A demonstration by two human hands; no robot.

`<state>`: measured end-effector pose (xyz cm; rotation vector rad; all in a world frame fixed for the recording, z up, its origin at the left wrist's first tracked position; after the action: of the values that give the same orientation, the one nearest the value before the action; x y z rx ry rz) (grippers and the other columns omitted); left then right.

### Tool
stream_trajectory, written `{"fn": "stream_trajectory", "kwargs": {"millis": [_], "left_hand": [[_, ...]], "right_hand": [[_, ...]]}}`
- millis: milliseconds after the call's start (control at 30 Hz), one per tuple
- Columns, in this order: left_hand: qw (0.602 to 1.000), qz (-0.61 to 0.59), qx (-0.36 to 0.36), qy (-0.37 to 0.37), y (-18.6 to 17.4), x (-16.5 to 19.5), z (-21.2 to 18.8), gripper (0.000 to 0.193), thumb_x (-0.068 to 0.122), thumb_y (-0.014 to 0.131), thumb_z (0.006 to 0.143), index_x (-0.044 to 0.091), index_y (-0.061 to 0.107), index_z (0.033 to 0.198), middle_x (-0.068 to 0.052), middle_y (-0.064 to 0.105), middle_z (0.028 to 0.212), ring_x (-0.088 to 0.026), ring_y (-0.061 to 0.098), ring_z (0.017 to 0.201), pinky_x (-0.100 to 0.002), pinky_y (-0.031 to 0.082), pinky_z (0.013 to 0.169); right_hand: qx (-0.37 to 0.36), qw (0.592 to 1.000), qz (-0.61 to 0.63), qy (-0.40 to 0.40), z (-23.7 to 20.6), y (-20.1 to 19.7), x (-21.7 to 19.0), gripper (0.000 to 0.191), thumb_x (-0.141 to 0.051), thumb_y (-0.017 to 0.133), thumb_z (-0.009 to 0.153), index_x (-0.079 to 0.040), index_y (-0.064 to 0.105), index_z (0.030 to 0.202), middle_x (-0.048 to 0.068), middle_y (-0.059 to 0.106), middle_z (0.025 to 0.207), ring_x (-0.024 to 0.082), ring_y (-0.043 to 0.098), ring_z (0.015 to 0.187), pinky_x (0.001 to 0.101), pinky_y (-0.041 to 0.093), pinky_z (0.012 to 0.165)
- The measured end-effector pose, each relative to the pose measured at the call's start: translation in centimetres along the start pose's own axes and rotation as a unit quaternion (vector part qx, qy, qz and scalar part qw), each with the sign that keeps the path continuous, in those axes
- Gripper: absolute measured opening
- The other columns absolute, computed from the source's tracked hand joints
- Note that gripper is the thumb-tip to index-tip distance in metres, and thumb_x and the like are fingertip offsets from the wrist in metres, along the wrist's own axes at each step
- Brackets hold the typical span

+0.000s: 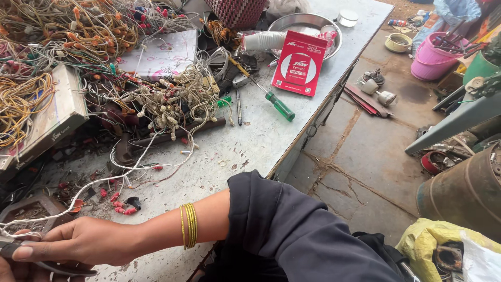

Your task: The person untangles a bundle of electrical wires and uses pliers to strip insulation and cut individual strands. They repeatedly handle the wires, separating and trimming them while seated at a cluttered workbench.

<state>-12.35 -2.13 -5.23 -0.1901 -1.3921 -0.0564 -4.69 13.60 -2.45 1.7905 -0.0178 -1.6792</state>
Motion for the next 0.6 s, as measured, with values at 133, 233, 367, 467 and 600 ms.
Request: {"fn": "stream_trajectory", "kwargs": {"millis": [133,233,367,467,600], "left_hand": [[1.000,-0.005,-0.004,-0.004,0.0,0.0,-0.1,0.051,0.040,0.050,0.117,-0.003,0.052,0.145,-0.013,0.064,0.123,-0.019,0.065,0.108,-0.031,0.054,0.096],[1.000,-0.008,-0.006,-0.004,-0.1,-0.1,-0.3,0.052,0.041,0.050,0.117,-0.002,0.052,0.146,-0.012,0.064,0.123,-0.019,0.065,0.108,-0.031,0.054,0.097],[1.000,-0.011,-0.005,-0.003,-0.1,-0.1,-0.8,0.053,0.042,0.049,0.117,-0.002,0.051,0.147,-0.012,0.064,0.124,-0.019,0.065,0.108,-0.031,0.053,0.097],[1.000,-0.015,-0.004,0.000,0.0,-0.1,-1.0,0.053,0.042,0.049,0.118,-0.002,0.051,0.148,-0.012,0.063,0.125,-0.019,0.064,0.109,-0.031,0.053,0.097],[1.000,-0.015,-0.007,0.000,-0.1,0.1,-1.3,0.054,0.043,0.048,0.118,-0.002,0.051,0.149,-0.011,0.063,0.126,-0.018,0.064,0.109,-0.030,0.053,0.097]], "right_hand": [[0.017,1.000,-0.018,-0.017,-0.4,0.5,-0.6,0.056,-0.060,0.065,0.099,-0.005,0.073,0.092,-0.002,0.058,0.070,0.007,0.050,0.058,0.0251,0.036,0.047],[0.012,1.000,-0.004,0.002,-0.5,0.8,-0.8,0.057,-0.060,0.065,0.100,-0.005,0.071,0.090,-0.003,0.052,0.067,0.008,0.046,0.055,0.0261,0.033,0.046],[-0.018,1.000,0.007,-0.005,-0.5,0.9,-1.1,0.055,-0.060,0.066,0.099,-0.006,0.068,0.087,-0.001,0.053,0.066,0.010,0.049,0.053,0.0272,0.036,0.044],[-0.042,0.999,-0.005,-0.015,-0.1,0.3,-0.9,0.054,-0.057,0.068,0.099,-0.004,0.068,0.094,0.004,0.062,0.074,0.013,0.060,0.061,0.0279,0.045,0.049],[-0.075,0.997,-0.010,-0.034,1.3,-0.4,-0.1,0.052,-0.052,0.067,0.100,-0.004,0.063,0.118,0.006,0.071,0.099,0.014,0.069,0.092,0.0274,0.054,0.065]]}}
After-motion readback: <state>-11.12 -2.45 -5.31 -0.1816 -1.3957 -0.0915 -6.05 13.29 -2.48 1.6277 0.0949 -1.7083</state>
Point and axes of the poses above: each hand's wrist, its own z-axis towards the middle knuckle, its own y-axis out of the palm, x = y × z, the point moved 5 cm from there along z, towards the middle knuckle
